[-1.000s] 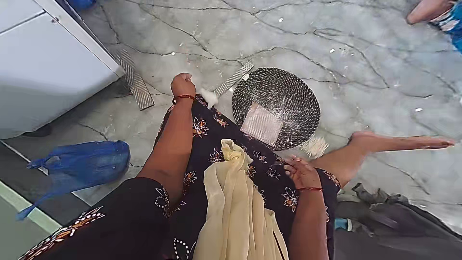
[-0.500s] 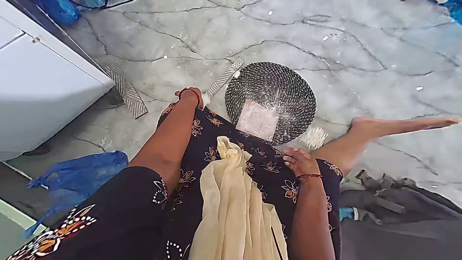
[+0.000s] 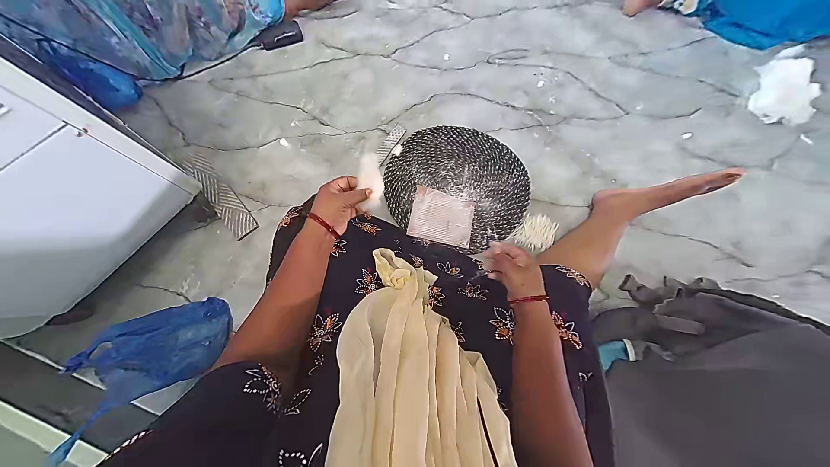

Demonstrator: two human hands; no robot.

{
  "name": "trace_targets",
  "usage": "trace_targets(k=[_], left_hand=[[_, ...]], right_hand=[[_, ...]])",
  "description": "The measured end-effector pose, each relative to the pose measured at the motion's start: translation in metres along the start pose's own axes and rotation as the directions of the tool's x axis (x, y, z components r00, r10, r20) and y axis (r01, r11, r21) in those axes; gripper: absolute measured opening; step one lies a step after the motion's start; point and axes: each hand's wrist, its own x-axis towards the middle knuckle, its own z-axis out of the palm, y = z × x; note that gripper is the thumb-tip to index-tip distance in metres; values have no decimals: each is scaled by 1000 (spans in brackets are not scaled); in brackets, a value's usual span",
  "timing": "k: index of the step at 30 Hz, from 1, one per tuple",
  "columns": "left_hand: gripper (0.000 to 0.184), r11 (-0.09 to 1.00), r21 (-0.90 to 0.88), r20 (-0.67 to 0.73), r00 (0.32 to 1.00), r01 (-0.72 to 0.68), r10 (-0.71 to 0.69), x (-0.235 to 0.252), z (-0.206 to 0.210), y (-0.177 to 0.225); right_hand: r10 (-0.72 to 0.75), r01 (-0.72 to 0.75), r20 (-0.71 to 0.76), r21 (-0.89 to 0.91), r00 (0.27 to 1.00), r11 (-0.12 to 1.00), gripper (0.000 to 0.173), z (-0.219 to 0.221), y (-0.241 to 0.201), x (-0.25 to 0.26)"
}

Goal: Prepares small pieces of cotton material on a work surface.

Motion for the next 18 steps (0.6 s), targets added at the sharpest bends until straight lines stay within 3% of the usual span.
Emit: trace_targets(k=[2,4,6,8,10,15,18], left_hand=[[12,992,-123,62,998,-8,16,-16,15,-7],[18,994,-105,82,996,-13,21,-27,31,-15],[32,992,125,67,997,-35,27,-44,42,-23],[47,920,378,79,994,-100,76,-53,60,-16],[53,871,448,105,979,-201,172,-62,74,-18],[56,887,217,191,909,-407,370,-71,84,-52],[64,928,103,216,919,-357,330,-80,79,-53]], right_hand=[[-182,182,92,2,979,983,28,19,-22,-17],[-324,320,159,48,933,946,27,41,-43,-34],[-383,382,199,43,902,923,36,64,-51,-46],[-333,355,205,-78,920,932,52,72,-74,-50],[-280,301,162,-122,946,946,55,78,-84,-49],[-279,280,41,-20,960,960,37,79,-60,-38],[-237,244,104,-55,966,968,36,59,-59,-45]])
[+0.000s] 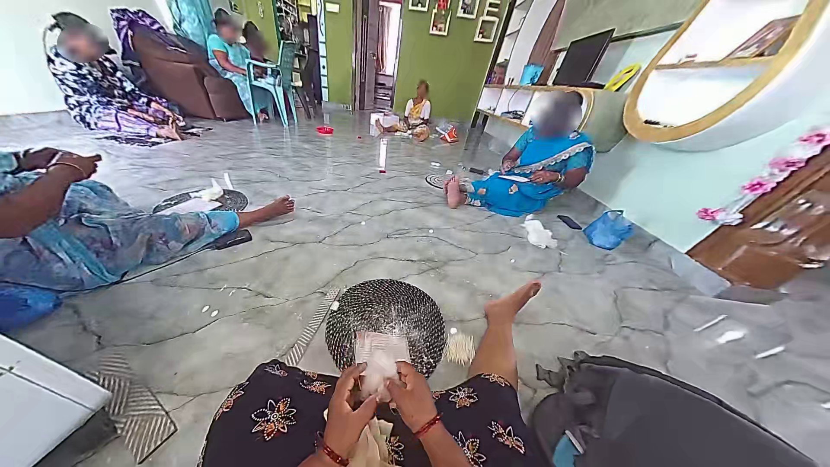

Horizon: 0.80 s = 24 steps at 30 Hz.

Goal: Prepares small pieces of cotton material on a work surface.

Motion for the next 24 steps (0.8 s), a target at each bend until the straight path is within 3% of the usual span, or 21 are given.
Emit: trace_targets(k=[3,7,11,24], left_hand=[[56,987,-75,13,990,141,-140,-14,-9,9],[21,919,-258,152,951,300,-268,-28,-17,14],[12,875,-356,222,939,328,-261,-24,-20,2],[15,873,-325,224,926,364,-303,-21,-12,7]], right_hand=[[20,-9,202,-51,979,999,31,-17,-3,-16],[38,20,393,-142,919,990,20,-19,-5,-19],[54,6,373,-157,926,988,23,-13,-3,-14],[126,-73,294,-186,948,980,43,-14,-4,-13]])
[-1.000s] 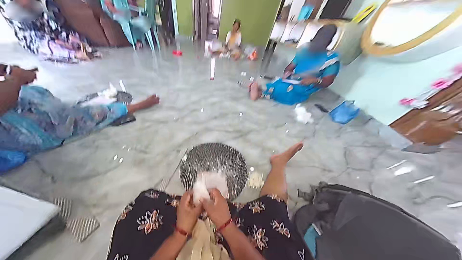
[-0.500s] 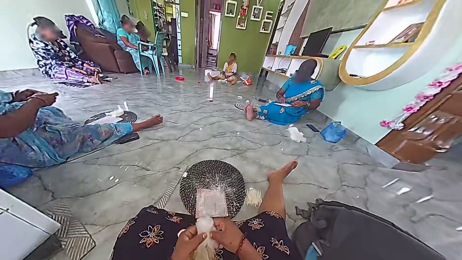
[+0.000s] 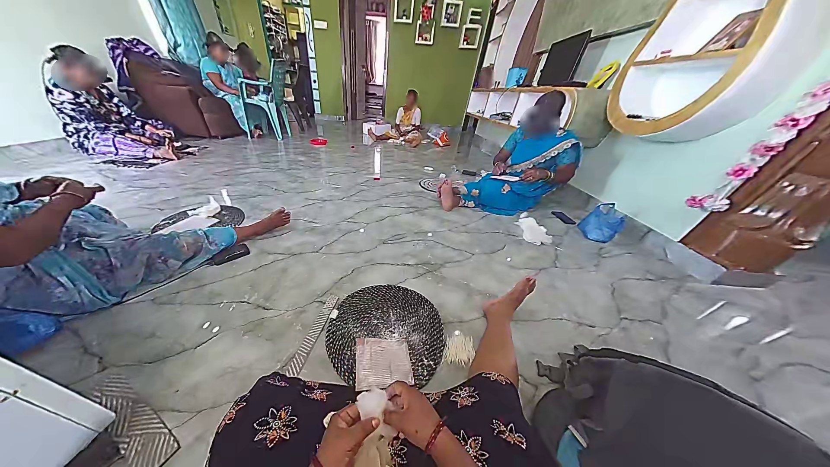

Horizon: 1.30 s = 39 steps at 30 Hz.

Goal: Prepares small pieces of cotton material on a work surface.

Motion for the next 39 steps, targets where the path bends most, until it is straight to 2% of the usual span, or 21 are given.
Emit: trace_targets(k=[8,13,18,25,39], left_hand=[[20,1000,-5,29,999,29,-29,-3,1,-2],[23,1000,0,47,999,-7,7,0,-5,-7],[26,997,35,19,998,64,-64,0,4,1],[22,993,88,49,995,81,-86,3,6,13],[19,988,117,32,994,100,-105,4,11,17]], right_hand=[[13,-13,3,35,1000,999,40,1,7,0],[-9,9,-1,64,1000,998,39,6,14,2],[25,-24,-3,90,1000,996,40,6,16,5],[16,-7,-54,172,998,985,35,6,14,2],[50,-41,-54,165,997,985,35,4,13,0]])
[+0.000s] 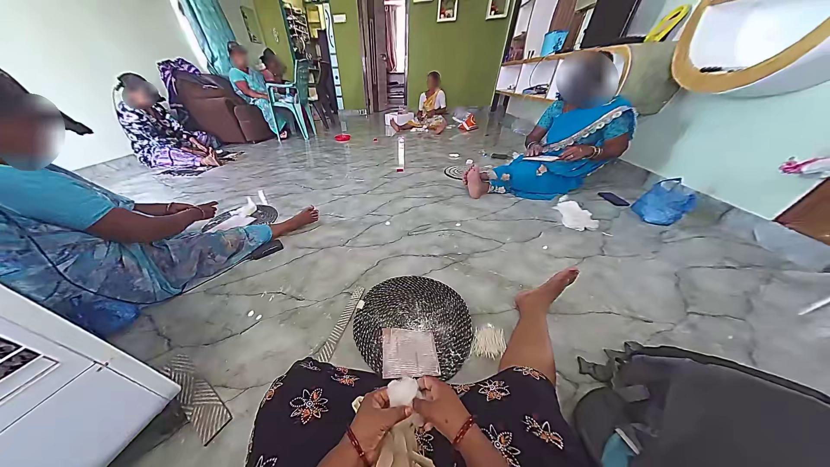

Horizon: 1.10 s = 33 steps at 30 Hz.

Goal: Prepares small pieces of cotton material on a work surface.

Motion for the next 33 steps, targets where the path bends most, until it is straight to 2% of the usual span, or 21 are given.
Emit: trace_targets(k=[18,33], left_hand=[[18,1000,-10,6,1000,-27,27,-1,2,-5],[18,1000,-7,3,1000,7,-7,-2,0,-2]], right_hand=[[-23,23,-6,24,1000,999,38,0,9,1],[2,-2,-12,47,1000,999,33,4,6,2]])
